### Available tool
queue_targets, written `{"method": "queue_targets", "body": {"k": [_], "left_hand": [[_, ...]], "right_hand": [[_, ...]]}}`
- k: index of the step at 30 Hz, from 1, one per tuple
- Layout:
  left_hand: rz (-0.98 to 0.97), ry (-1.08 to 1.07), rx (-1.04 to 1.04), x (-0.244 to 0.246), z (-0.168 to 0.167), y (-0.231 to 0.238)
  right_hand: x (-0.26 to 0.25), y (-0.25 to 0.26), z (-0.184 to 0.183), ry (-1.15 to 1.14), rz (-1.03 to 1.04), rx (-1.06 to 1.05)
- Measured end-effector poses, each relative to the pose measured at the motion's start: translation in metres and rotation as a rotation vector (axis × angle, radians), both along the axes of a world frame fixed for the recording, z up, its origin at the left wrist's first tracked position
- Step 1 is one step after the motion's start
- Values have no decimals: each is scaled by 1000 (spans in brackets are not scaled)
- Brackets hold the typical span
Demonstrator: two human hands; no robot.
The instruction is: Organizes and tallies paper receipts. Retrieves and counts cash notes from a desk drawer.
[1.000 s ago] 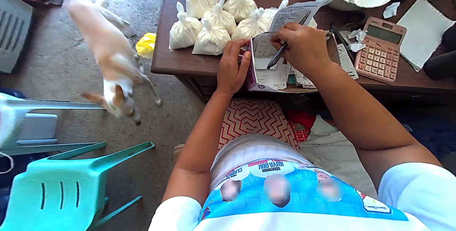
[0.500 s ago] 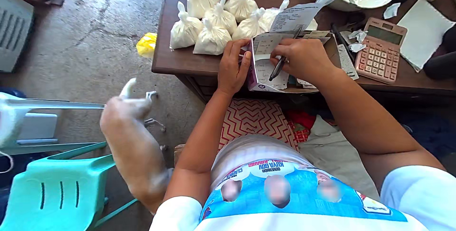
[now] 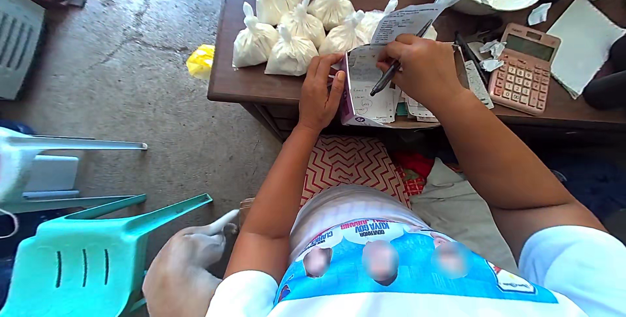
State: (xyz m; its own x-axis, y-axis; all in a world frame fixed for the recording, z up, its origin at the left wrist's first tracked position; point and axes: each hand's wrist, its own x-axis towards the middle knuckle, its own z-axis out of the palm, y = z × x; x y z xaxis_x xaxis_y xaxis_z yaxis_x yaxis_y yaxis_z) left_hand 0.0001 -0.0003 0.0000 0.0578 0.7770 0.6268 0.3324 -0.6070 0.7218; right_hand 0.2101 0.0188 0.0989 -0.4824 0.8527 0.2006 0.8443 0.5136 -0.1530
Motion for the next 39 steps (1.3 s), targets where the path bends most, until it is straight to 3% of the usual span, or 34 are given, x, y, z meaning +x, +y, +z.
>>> {"method": "queue_targets", "body": {"k": [8, 16, 20, 23, 26, 30, 35, 39], "left_hand": [[-12, 0, -4, -1, -1, 0], [-33, -30, -71, -7, 4, -4], [67, -25, 59, -3, 23, -12], [34, 82, 148, 15, 54, -20], [-148, 297, 72, 37, 82, -15], [-305, 597, -1, 68, 87, 6], [-312, 870, -149, 101, 100, 17], [-200, 1018, -212, 117, 108, 23]], "right_hand": [[58, -36, 22, 258, -84, 114], [119, -92, -1, 447, -283, 261], [133, -110, -16, 535, -358, 282], [138, -114, -30, 600, -367, 268], [141, -112, -40, 654, -363, 244], [148, -111, -42, 683, -372, 252], [168, -120, -49, 671, -404, 268], [178, -128, -57, 680, -440, 248]]}}
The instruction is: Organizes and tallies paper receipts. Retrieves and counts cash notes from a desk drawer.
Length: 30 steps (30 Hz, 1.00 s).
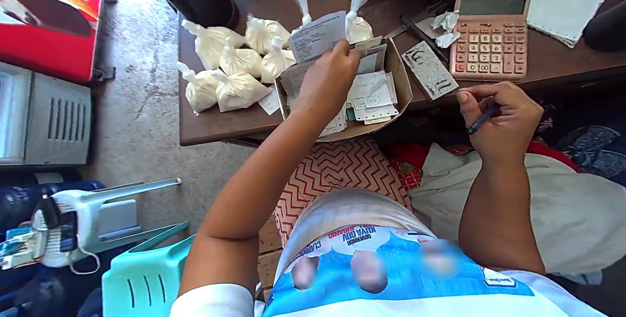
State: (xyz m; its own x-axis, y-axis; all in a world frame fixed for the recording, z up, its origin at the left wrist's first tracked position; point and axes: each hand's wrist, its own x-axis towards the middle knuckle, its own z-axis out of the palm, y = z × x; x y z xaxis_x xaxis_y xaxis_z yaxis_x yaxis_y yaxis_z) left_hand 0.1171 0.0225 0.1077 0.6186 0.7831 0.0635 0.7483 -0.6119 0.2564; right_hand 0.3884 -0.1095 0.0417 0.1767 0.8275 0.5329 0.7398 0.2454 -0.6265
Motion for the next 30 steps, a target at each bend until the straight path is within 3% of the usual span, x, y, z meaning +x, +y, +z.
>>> {"method": "queue_targets", "body": {"k": [11, 21, 30], "left_hand": [[-66, 48, 131, -8, -14, -4], [-61, 26, 121, -9, -23, -6], [-50, -18, 154, -12, -22, -7]], "right_hand": [[-27, 36, 18, -57, 179, 57], [-61, 113, 54, -430, 323, -309], [-70, 120, 53, -515, 317, -276]]}}
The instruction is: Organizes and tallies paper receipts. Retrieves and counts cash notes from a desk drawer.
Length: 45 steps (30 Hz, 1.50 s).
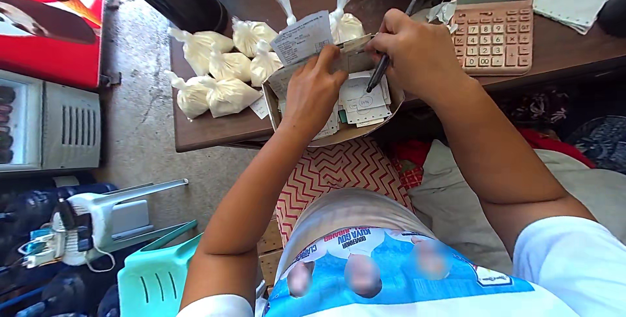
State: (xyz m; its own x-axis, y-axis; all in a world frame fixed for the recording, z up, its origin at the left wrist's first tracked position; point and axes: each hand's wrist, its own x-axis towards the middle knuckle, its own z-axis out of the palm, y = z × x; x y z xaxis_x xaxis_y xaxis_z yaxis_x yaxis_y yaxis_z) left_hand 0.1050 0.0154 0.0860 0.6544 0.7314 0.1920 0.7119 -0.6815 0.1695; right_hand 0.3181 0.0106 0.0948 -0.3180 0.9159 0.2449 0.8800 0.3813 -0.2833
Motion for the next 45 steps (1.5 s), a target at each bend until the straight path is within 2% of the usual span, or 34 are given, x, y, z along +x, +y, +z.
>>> {"method": "queue_targets", "body": {"k": [4, 10, 26, 34, 41, 45], "left_hand": [[-18, 10, 9, -1, -2, 0], [-28, 23, 38, 0, -3, -1], [-94, 45, 110, -2, -3, -7], [-109, 35, 119, -1, -4, -11], [-103, 33, 125, -1, -6, -10], [-103, 33, 124, 0, -6, -10]], "right_hand": [[2, -3, -4, 12, 31, 76], [1, -2, 0, -39, 11, -27], [7, -6, 3, 12, 46, -59], [3, 3, 1, 18, -24, -21], [4, 0, 3, 13, 6, -69], [6, -1, 1, 21, 62, -28]]}}
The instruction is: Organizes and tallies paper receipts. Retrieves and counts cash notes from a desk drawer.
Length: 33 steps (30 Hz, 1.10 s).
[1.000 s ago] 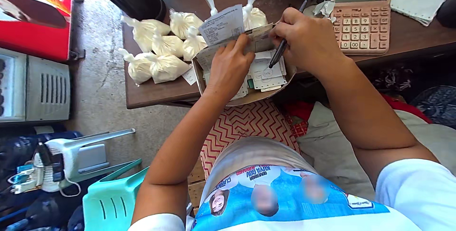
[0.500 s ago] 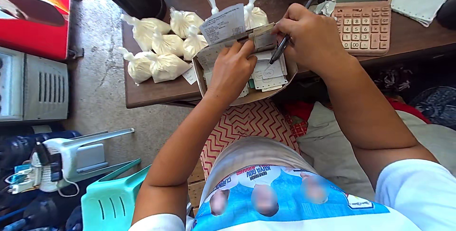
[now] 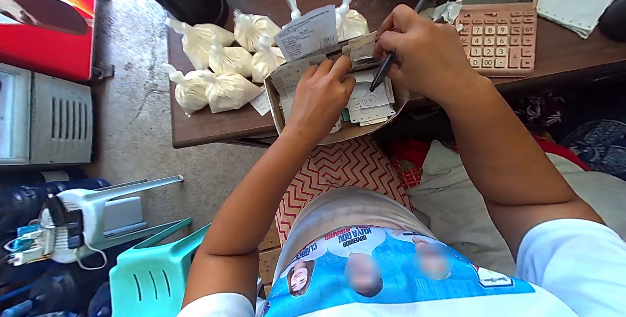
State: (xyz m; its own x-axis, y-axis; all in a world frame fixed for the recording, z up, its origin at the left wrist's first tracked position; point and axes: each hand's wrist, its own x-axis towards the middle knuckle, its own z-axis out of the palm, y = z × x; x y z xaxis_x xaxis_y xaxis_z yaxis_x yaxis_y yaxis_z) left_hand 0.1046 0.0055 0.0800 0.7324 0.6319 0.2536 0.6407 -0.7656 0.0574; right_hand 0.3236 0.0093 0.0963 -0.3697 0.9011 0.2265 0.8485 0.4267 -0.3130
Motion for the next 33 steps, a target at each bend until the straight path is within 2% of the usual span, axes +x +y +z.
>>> {"method": "queue_targets", "body": {"k": [23, 33], "left_hand": [[1, -21, -26, -2, -1, -3], [4, -24, -27, -2, -1, -3]], "right_hand": [[4, 4, -2, -6, 96, -45], [3, 3, -2, 5, 59, -56]]}}
